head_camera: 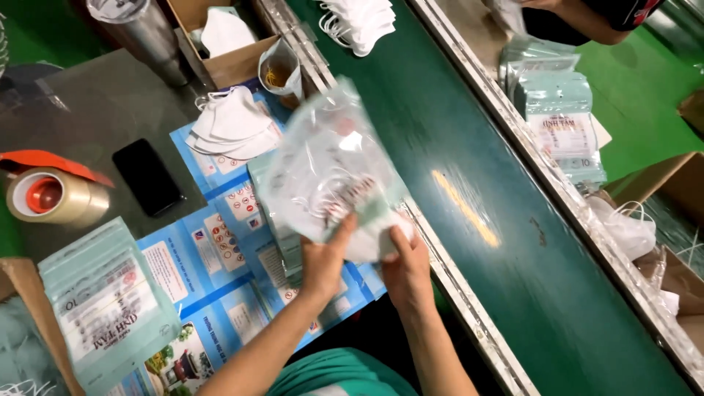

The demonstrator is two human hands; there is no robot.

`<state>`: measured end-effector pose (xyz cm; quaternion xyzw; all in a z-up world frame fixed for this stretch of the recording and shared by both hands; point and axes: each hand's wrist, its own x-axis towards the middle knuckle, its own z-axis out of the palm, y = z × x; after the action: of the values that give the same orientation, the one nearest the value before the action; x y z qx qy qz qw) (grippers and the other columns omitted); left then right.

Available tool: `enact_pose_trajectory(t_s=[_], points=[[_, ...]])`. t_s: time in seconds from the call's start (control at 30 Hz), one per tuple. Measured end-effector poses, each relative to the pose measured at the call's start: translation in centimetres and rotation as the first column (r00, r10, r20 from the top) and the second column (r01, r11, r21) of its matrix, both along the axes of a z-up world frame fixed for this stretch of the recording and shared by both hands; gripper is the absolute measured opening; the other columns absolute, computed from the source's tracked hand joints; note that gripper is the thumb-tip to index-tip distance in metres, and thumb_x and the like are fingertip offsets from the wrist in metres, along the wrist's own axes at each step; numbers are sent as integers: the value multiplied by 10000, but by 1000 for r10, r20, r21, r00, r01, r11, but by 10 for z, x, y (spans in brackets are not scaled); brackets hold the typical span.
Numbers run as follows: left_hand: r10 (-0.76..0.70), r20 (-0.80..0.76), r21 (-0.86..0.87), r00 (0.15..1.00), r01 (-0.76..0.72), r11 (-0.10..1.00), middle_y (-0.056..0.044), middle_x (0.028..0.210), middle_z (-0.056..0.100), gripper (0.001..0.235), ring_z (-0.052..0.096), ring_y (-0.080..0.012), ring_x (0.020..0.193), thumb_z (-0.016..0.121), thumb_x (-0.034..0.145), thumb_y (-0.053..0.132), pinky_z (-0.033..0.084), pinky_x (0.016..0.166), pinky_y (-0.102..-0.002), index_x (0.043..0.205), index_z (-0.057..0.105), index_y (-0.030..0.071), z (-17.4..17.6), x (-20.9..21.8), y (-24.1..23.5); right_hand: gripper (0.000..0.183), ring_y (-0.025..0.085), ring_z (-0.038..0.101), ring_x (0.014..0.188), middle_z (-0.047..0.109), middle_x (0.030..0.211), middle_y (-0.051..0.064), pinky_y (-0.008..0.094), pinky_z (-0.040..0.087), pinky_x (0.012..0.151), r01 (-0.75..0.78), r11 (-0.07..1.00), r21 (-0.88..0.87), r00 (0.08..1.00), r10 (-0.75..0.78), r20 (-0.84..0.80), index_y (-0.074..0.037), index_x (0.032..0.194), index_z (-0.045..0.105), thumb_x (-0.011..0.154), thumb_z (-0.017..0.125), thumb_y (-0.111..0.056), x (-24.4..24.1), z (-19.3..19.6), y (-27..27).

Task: The recorder is packaging individual masks into plastic bags on an assembly line.

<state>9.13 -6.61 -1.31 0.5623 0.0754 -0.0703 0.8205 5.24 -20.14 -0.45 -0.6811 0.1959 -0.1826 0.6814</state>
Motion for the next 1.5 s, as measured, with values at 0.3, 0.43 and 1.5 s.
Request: enact_pose_trajectory(t_s=[0.3, 0.43, 1.5], points=[[-418, 49, -129, 907, 420, 898, -58, 1219, 705, 394, 659, -140, 1111, 747, 951, 194, 540, 970, -310, 1290, 657, 15, -35, -42, -20, 258, 111, 685, 834, 732, 978, 47, 274, 565, 741, -63, 775, 628, 998, 53, 36, 5, 1168, 630, 952, 609, -135, -18, -31, -20], [-762, 132, 577, 634, 576, 579, -110, 1106, 738, 240, 704, -240, 1071, 757, 988, 211, 545, 943, -352, 1168, 735, 54, 33, -46, 2, 157, 93, 625, 868, 688, 968, 47, 253, 518, 774, -268, 857, 440, 962, 211, 175, 54, 1176, 669, 1119, 614, -81, -24, -2, -39], [-436, 491, 400, 754, 249, 882, -76, 857, 710, 100, 679, -171, 756, 681, 954, 61, 537, 680, -300, 903, 711, -20, 77, -14, -30, 235, 136, 632, 963, 668, 1065, 66, 327, 515, 875, 19, 939, 342, 987, -73, 145, 47, 1177, 636, 964, 692, -33, -76, 11, -88]])
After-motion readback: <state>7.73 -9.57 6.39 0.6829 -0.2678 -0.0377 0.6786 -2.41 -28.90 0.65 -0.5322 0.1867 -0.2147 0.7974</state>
